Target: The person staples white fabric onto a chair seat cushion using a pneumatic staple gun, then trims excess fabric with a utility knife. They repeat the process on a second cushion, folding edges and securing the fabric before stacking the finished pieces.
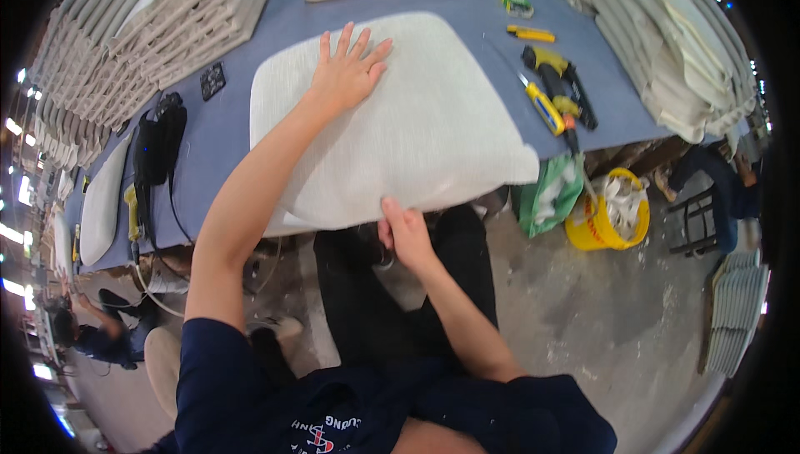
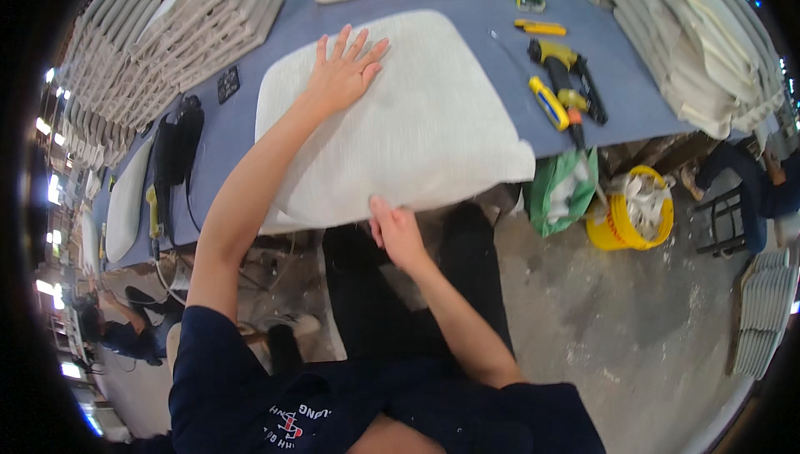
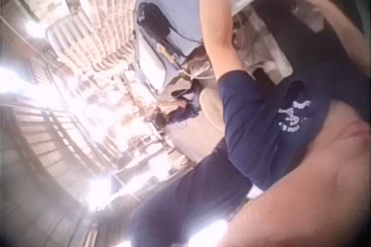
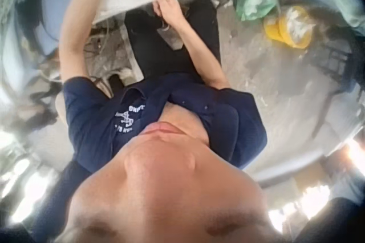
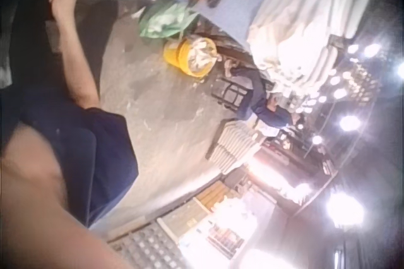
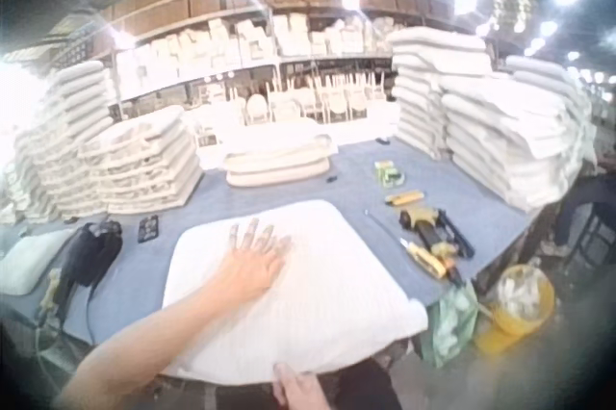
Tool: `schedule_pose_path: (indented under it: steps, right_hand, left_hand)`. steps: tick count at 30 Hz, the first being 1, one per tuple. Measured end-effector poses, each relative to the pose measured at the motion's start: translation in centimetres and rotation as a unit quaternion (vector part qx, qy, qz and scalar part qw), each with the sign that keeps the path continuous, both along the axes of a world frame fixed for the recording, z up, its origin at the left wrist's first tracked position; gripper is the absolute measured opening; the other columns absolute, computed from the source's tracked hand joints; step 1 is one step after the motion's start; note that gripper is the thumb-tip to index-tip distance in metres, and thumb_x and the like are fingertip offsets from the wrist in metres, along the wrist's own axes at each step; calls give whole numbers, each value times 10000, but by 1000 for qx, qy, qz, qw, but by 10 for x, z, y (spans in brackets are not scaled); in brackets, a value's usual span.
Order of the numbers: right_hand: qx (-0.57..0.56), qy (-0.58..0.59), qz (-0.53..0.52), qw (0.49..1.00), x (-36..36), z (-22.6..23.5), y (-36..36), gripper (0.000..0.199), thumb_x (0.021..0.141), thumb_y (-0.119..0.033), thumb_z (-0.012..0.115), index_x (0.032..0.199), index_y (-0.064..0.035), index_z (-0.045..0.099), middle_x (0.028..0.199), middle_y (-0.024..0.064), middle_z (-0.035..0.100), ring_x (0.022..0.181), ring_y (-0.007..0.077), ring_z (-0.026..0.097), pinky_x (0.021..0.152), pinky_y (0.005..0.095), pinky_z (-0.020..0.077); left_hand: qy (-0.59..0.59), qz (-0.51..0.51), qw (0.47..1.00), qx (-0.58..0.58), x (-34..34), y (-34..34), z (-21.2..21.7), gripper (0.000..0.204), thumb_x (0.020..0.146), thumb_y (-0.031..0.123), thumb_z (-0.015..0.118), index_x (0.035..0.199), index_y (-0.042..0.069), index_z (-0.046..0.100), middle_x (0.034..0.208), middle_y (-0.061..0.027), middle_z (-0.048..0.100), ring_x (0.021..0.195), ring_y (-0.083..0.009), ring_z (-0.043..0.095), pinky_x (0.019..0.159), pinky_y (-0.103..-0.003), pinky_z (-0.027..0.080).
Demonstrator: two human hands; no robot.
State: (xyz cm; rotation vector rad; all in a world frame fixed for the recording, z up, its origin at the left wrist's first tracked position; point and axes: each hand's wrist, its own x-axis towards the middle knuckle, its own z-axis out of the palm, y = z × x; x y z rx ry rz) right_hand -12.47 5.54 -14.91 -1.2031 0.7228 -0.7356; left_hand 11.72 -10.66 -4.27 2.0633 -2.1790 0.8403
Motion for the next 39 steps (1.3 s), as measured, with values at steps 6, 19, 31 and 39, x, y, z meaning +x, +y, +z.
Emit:
schedule_pose_path:
  steps: [6,19,31,39]
  right_hand:
    - [52,-77,12,996,2,-16,6,654,1112,-536,560,653,-71,591,538,-14,510,504,85,478,508,269,371]
    - [-136,-53,-136,980,8,-2,9,598,1134,-428,570,721,0,628,625,42,546,613,158,522,643,357,429]
    - [-309,-22,-62,949,-14,-24,-13,321,1052,-207,643,793,-26,698,756,147,669,687,376,652,711,474,530]
    - [-526,288,-295,744,-132,133,-171,267,1005,-259,703,1097,-8,700,949,102,759,850,250,726,774,369,558]
  left_hand:
    - [-13,-19,999,34,-88,166,17,589,1123,396,465,1696,353,335,1730,-118,368,1597,-460,275,1235,-760,172]
    - [40,9,990,136,-97,178,16,669,1119,460,478,1727,322,235,1777,-180,219,1591,-510,257,1167,-816,254]
    - [18,21,992,123,-113,180,6,832,977,474,701,1695,256,341,1739,-232,261,1543,-552,308,1111,-820,329]
    - [21,22,990,138,-116,182,14,890,972,374,735,1715,196,279,1767,-208,203,1588,-511,247,1179,-786,277]
